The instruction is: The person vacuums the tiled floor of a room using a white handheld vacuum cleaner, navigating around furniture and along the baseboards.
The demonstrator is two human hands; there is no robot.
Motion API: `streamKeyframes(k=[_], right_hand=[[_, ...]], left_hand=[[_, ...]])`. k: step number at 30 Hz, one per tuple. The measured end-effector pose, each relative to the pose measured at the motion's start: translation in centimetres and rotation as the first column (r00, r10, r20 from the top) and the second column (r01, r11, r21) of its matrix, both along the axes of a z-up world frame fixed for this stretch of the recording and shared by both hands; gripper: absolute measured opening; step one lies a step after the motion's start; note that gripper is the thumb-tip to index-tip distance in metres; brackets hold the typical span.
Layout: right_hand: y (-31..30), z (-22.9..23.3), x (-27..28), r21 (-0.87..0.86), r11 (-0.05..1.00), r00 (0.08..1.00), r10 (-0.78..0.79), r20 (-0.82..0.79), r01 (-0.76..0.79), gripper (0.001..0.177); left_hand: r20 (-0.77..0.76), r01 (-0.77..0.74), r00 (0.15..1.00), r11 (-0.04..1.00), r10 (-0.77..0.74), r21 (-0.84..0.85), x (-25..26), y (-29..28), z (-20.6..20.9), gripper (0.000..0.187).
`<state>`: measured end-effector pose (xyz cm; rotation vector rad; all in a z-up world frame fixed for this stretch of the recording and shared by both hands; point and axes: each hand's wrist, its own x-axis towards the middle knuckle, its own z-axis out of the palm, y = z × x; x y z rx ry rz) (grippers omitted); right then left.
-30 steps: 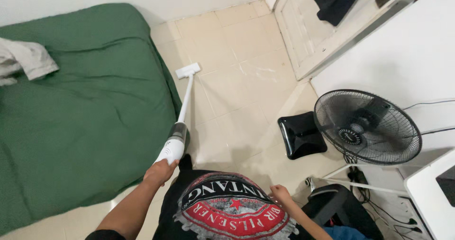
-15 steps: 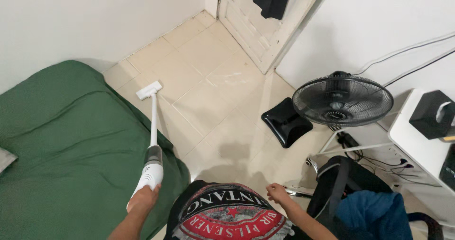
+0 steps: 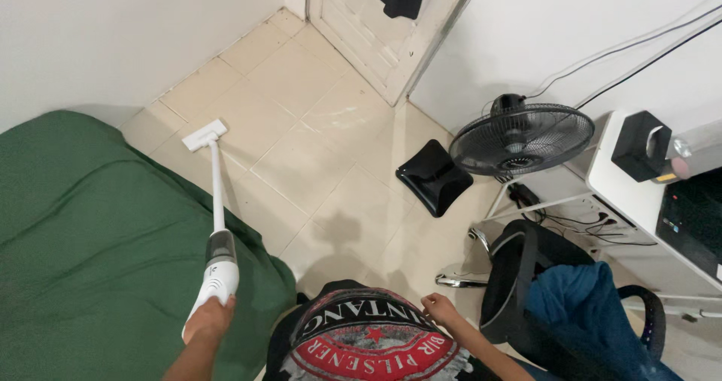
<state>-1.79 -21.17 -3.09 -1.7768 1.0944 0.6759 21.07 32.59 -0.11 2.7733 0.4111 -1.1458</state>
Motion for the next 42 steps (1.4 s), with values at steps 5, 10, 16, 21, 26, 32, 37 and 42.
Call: streamKeyframes(k=[5,10,16,21,26,32,37,42], right_hand=[[-0.1,-0.4,0.8,0.005,1.000,0.999,0.020,0.026,-0.020,0.042],[0.0,-0.4,2.0,-0.034,0.997,0.997,0.068,0.027,-0.067,0.042],[0.7,-1.0,3.8,-0.049,0.993,0.989,0.114,0.095,-0.110,0.040],[2.0,0.6,5.8,-0.047,0.988,0.981,0.149,0.122,-0.144,0.039],[3.1,3.1,6.2,-0.110,0.978,0.972,0.192,0.138,-0.177,0.039],[2.8,1.8,1.0,-0.041,0.998,0.995,0.054,0.081,-0.051,0.040],[1.7,-2.7,-7.7,-0.145,0.989,0.989,-0.006,0.145,0.028,0.040],[1.7,-0.4,-10.9,-0.065,0.986,0.986,-0.152,0.063,0.156,0.040]], left_hand=[[-0.012,-0.044,0.999,0.998,0.043,-0.054,-4.7,-0.2,-1.0,0.059],[0.028,0.022,0.999,0.998,-0.021,-0.060,-9.2,0.6,-2.9,0.059],[-0.043,0.006,0.999,0.999,-0.007,-0.033,-6.5,1.2,-1.1,0.058],[-0.002,0.046,0.999,0.999,-0.047,-0.025,-0.8,1.3,0.2,0.059],[0.012,0.029,1.000,0.999,-0.029,-0.024,4.4,0.7,0.7,0.062],[0.042,0.029,0.999,0.998,-0.026,-0.061,4.4,-0.8,-0.3,0.067],[0.052,0.074,0.996,0.993,-0.069,-0.092,-0.7,-1.5,-3.2,0.070],[0.185,0.213,0.963,0.973,-0.194,-0.085,-7.7,0.7,-8.0,0.060]])
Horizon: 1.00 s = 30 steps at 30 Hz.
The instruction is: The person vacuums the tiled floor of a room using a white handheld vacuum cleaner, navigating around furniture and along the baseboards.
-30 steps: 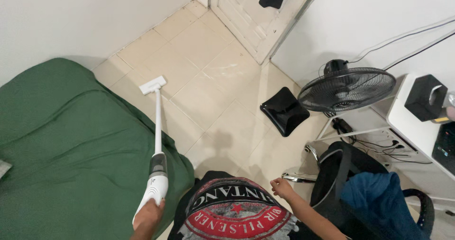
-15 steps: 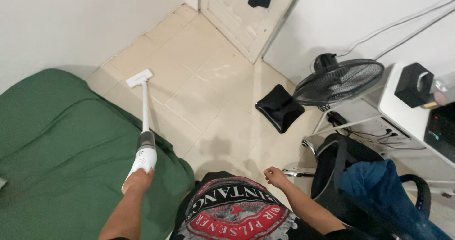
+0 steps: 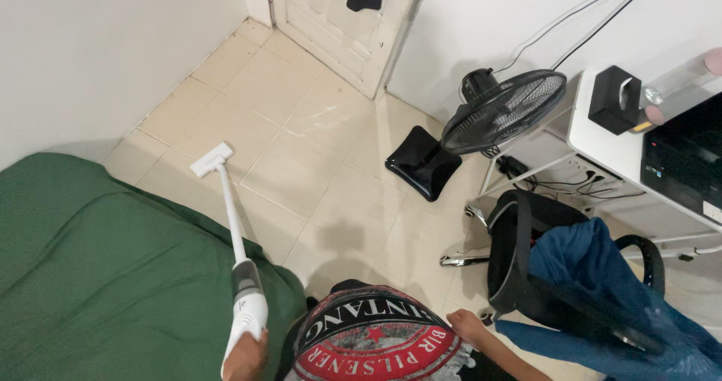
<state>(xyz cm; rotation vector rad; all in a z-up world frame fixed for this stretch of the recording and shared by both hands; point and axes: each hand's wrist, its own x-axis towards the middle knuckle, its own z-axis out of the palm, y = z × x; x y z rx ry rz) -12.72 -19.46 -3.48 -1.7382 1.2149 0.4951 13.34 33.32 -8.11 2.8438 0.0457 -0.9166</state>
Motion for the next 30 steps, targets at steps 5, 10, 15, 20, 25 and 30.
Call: streamKeyframes(k=[5,10,15,20,25,30], right_hand=[[0.2,4.4,2.8,0.086,0.994,0.980,-0.049,-0.194,0.066,0.039],[-0.3,2.9,6.4,0.037,0.999,0.997,0.009,-0.078,-0.007,0.042],[-1.4,1.8,10.0,0.029,0.992,0.991,0.124,-0.042,-0.123,0.043],[-1.8,1.0,11.4,0.020,0.989,0.989,0.150,-0.013,-0.149,0.044],[-2.5,-1.9,8.6,0.059,0.984,0.979,0.159,0.127,-0.168,0.047],[-3.1,-3.9,5.3,-0.197,0.895,0.915,0.401,-0.046,-0.401,0.047]], left_hand=[[0.202,-0.020,0.979,1.000,0.020,-0.005,-4.1,-0.6,-2.4,0.056],[-0.013,-0.085,0.996,0.994,0.084,-0.064,-1.4,-0.5,3.9,0.060],[-0.158,-0.121,0.979,0.991,0.129,0.057,5.6,-2.1,7.4,0.063],[-0.111,-0.136,0.985,0.991,0.134,-0.003,8.8,-2.7,7.4,0.063],[-0.146,-0.166,0.976,0.986,0.161,-0.022,6.0,-3.6,7.2,0.060],[-0.193,-0.197,0.962,0.980,0.191,-0.010,0.4,-2.8,6.4,0.057]])
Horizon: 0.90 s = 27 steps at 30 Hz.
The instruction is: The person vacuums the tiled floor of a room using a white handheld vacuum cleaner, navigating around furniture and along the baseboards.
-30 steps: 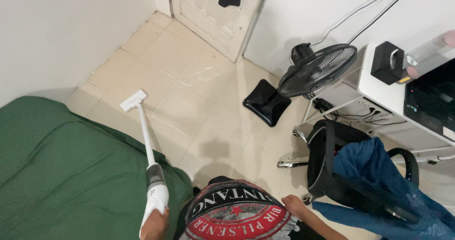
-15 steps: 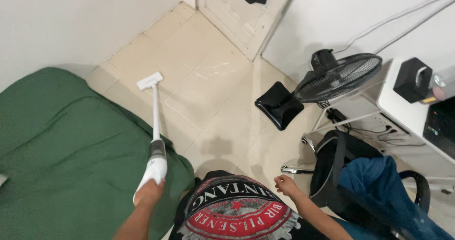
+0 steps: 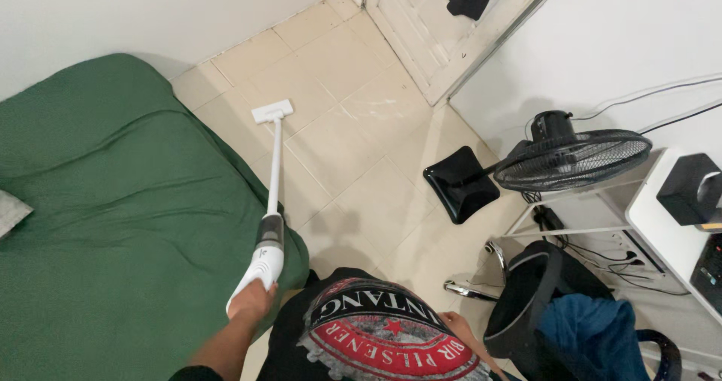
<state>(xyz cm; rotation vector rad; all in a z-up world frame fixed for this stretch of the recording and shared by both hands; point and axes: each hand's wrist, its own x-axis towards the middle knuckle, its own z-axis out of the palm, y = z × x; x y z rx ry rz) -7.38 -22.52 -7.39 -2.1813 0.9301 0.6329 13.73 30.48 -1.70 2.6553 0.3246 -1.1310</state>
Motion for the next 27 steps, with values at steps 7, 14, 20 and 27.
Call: streamKeyframes(k=[7,14,20,27], right_hand=[[-0.7,-1.0,-0.9,0.015,0.994,0.993,0.112,-0.035,-0.111,0.049],[0.6,3.5,5.1,0.147,0.981,0.992,-0.128,0.005,0.126,0.045],[3.8,8.0,8.9,0.248,0.927,0.959,-0.281,-0.035,0.280,0.040],[0.7,2.2,5.2,0.012,0.994,0.989,0.107,0.105,-0.108,0.039]], left_hand=[[-0.092,0.084,0.993,0.995,-0.079,0.060,-4.6,2.1,0.2,0.056],[-0.103,0.070,0.993,0.996,-0.065,0.048,-3.4,2.7,-0.3,0.057],[0.003,0.046,0.999,0.998,-0.046,0.044,1.5,1.8,0.4,0.056],[0.062,0.044,0.997,0.999,-0.045,0.018,8.9,0.0,1.8,0.057]])
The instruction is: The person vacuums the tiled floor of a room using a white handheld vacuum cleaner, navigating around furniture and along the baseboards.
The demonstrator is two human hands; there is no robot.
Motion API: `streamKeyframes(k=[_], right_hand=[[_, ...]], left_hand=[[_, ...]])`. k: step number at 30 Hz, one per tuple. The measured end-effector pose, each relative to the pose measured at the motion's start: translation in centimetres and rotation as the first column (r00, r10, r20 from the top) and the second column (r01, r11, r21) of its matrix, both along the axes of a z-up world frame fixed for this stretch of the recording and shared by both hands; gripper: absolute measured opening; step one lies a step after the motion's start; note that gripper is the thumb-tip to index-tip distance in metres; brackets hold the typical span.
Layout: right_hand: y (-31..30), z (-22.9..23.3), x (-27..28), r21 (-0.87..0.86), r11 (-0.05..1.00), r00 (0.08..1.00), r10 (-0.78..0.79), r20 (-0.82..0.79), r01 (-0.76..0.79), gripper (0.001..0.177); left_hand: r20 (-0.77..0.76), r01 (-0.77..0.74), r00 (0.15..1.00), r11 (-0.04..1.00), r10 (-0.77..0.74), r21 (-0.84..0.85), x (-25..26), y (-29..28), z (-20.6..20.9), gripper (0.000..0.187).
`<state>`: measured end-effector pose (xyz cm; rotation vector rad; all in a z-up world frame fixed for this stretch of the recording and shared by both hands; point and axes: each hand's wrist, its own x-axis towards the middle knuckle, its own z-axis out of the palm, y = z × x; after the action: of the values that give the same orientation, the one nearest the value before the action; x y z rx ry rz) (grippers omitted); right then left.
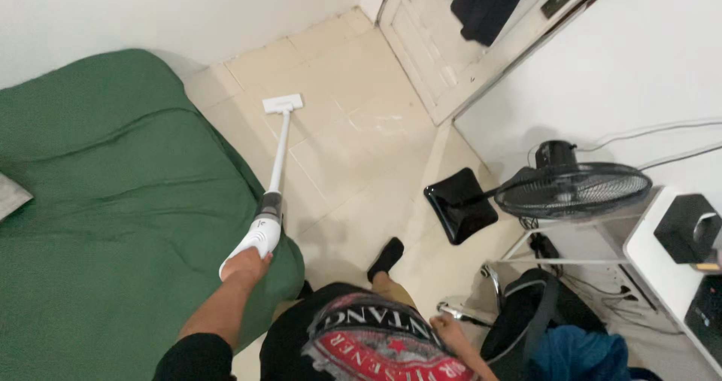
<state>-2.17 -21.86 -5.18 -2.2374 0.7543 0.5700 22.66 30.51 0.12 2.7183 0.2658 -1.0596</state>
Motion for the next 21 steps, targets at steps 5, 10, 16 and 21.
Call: streamKeyframes(k=[5,10,16,21], right_hand=[[-1.2,-1.1,-4.6,-0.017,0.999,0.995,-0.032,-0.097,0.031,0.040],[-4.7,-2.4,1.9,0.071,0.997,0.993,-0.027,-0.114,0.035,0.040],[-7.9,0.6,9.5,0.309,0.894,0.945,-0.312,-0.094,0.326,0.040],[-9.1,3.4,14.2,0.305,0.919,0.968,-0.238,-0.078,0.251,0.038]], left_hand=[[-0.051,-0.040,0.998,0.999,0.039,-0.012,-1.2,-1.7,1.5,0.057],[-0.086,-0.080,0.993,0.996,0.078,-0.027,-5.7,-1.9,0.2,0.058],[-0.105,-0.055,0.993,0.998,0.058,0.024,-12.6,-2.8,-2.2,0.055],[0.020,-0.062,0.998,0.997,0.062,0.034,-10.0,-5.8,-3.4,0.054]])
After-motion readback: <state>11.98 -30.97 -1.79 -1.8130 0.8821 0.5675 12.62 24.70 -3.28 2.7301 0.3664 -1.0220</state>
